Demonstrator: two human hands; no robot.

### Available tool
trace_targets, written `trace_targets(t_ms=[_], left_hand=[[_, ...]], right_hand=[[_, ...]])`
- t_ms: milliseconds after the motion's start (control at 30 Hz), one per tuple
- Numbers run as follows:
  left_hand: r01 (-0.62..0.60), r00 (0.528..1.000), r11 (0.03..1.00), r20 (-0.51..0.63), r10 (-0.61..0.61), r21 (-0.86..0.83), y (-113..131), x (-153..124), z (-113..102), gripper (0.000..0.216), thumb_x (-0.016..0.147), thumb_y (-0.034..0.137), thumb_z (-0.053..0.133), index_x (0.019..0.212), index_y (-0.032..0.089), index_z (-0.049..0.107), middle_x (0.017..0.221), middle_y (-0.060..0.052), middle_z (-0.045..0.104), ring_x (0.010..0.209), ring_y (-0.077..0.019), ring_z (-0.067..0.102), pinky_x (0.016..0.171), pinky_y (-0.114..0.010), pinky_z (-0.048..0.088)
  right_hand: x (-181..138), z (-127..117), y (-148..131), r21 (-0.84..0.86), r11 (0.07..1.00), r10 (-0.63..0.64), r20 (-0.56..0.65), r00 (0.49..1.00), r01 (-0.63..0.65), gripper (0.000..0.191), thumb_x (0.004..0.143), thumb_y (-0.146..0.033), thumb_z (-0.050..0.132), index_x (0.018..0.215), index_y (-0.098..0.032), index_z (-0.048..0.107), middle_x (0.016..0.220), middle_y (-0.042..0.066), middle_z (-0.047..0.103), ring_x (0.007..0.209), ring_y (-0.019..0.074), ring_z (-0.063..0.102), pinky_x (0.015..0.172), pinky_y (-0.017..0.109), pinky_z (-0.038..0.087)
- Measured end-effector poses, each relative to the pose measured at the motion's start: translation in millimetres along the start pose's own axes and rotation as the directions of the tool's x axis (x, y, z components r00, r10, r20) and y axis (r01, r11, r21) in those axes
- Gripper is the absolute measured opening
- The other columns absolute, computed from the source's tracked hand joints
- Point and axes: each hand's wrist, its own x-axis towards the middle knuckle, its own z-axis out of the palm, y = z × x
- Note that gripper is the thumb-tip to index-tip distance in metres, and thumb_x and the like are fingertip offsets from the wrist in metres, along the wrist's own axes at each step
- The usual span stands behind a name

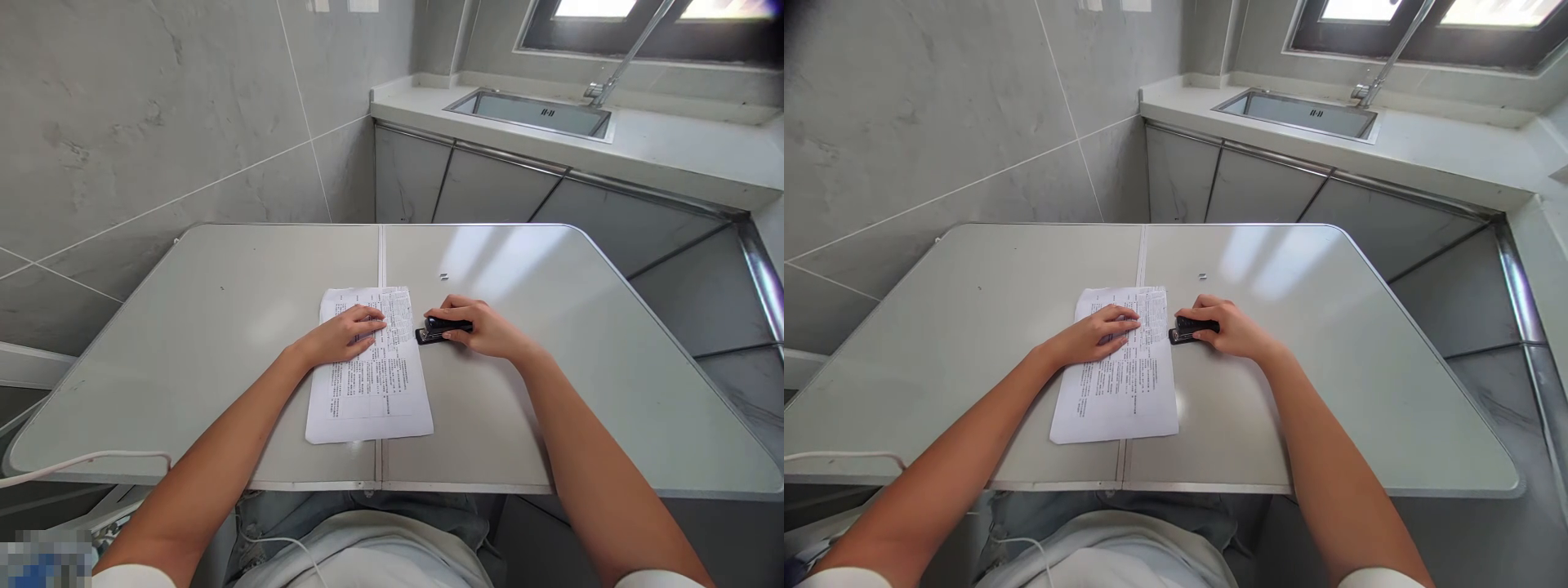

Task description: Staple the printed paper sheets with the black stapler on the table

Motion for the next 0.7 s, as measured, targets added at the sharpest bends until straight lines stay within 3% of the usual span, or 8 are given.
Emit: trace_targets(t_ms=[133,367,700], left_hand=[[0.001,1.000,1.000,-0.014,-0.001,0.028,-0.5,0.4,1.1,0.044,0.101,0.023,0.054,0.144,0.029,0.058,0.144,-0.011,0.057,0.134,-0.0299,0.052,0.108,-0.054,0.051],[0.054,0.998,0.990,0.009,-0.056,0.128,-2.0,-0.5,1.5,0.040,0.100,0.029,0.054,0.140,0.025,0.059,0.157,-0.009,0.048,0.149,-0.0309,0.039,0.124,-0.056,0.033],[0.067,0.997,0.991,0.027,-0.070,0.114,-0.8,0.4,1.0,0.041,0.100,0.029,0.053,0.140,0.025,0.058,0.163,-0.010,0.040,0.154,-0.0303,0.033,0.127,-0.059,0.023]], right_hand=[[-0.1,0.3,0.9,0.002,1.000,0.002,0.001,1.000,-0.002,0.040,0.094,-0.028,0.059,0.134,-0.032,0.069,0.111,0.008,0.065,0.092,0.0238,0.065,0.083,0.039,0.054],[0.1,0.4,1.4,0.001,1.000,0.001,0.003,1.000,-0.001,0.040,0.095,-0.029,0.059,0.134,-0.032,0.069,0.111,0.008,0.065,0.091,0.0232,0.065,0.083,0.038,0.053],[0.3,0.3,1.9,0.005,1.000,0.000,0.003,1.000,0.000,0.041,0.094,-0.029,0.060,0.133,-0.032,0.069,0.111,0.009,0.066,0.093,0.0245,0.065,0.084,0.040,0.054]])
